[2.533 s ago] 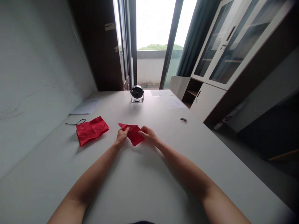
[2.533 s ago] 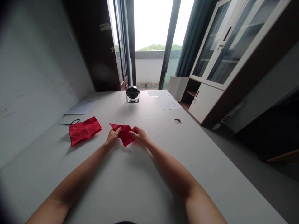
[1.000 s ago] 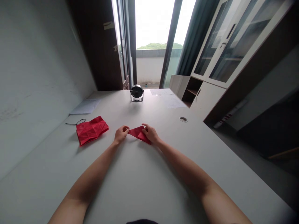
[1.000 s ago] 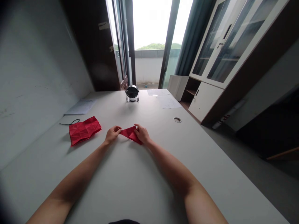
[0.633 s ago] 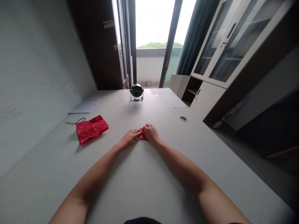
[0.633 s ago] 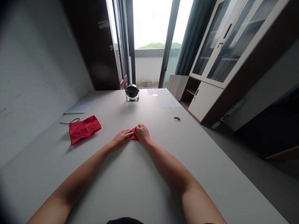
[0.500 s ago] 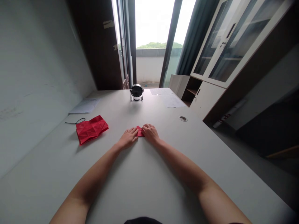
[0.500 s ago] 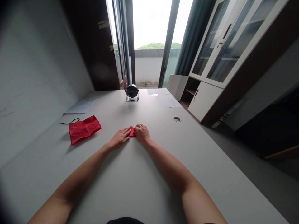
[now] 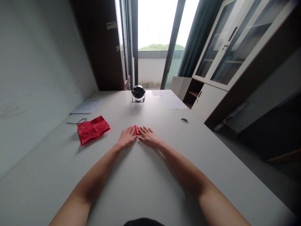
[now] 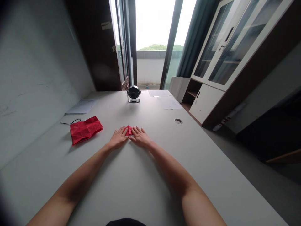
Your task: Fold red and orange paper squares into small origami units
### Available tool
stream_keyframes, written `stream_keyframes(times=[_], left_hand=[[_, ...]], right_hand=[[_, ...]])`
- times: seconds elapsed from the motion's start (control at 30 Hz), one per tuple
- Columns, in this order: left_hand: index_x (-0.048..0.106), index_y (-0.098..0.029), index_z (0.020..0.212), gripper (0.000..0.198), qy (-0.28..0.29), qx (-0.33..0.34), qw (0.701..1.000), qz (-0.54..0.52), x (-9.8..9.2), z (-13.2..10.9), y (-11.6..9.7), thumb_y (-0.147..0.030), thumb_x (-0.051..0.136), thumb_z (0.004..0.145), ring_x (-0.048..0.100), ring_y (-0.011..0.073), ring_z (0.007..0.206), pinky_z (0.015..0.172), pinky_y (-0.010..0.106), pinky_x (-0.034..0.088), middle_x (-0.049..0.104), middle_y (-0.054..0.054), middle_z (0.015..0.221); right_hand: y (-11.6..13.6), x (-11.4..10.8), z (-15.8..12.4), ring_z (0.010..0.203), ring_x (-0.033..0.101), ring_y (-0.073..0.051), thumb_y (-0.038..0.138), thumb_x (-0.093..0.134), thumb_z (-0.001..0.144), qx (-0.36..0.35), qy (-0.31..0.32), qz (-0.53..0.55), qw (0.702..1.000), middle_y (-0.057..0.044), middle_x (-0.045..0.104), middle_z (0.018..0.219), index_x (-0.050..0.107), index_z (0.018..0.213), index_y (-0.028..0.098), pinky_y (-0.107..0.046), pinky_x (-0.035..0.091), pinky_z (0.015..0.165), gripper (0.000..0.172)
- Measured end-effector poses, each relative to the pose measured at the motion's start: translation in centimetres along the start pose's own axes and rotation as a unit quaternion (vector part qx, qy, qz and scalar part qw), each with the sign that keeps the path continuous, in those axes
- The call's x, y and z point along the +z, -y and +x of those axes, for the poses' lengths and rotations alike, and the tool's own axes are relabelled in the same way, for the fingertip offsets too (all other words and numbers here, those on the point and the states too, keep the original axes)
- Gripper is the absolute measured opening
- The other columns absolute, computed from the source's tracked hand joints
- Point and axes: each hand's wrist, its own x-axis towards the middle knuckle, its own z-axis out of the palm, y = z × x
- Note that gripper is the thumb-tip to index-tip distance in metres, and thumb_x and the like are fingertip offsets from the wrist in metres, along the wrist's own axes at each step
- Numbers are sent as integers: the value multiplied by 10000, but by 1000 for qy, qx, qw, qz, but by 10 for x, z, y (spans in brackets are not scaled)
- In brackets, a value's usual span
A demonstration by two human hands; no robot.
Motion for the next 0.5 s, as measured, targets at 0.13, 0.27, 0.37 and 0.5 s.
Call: stream_keyframes(times=[0.13,0.27,0.37,0.5], left_hand=[[342,-216,1525,656,-6,28,999,-21,-7,-5,-1,-575,298,978,198,307,1503,1192,545,158,232,112,1632],[648,-241,1208,422,-62,47,996,-46,-17,-6,-4,-372,299,1011,540,261,1241,1077,439,377,612,104,1326],[695,-249,1044,303,-92,73,992,-50,-17,-5,-5,-295,404,974,596,236,1089,987,376,447,671,86,1119],[610,-251,1260,358,-112,84,990,-36,-9,-3,-3,-257,492,922,495,255,1275,1083,419,390,582,84,1357]], right_hand=[[-3,2,2,1519,114,-276,620,211,1011,23,-24,-12,999,-94,211,1628,268,1569,200,-511,103,1216,701],[-8,4,3,1511,165,-258,476,249,1047,30,-63,-29,997,-86,308,1598,390,1514,215,-503,124,1213,554],[-10,3,2,1497,218,-252,403,318,1042,14,-74,-30,997,-90,358,1575,428,1488,219,-508,140,1210,495],[-10,2,1,1477,277,-244,346,361,1033,-4,-84,-14,996,-99,395,1553,448,1471,220,-507,183,1202,464]])
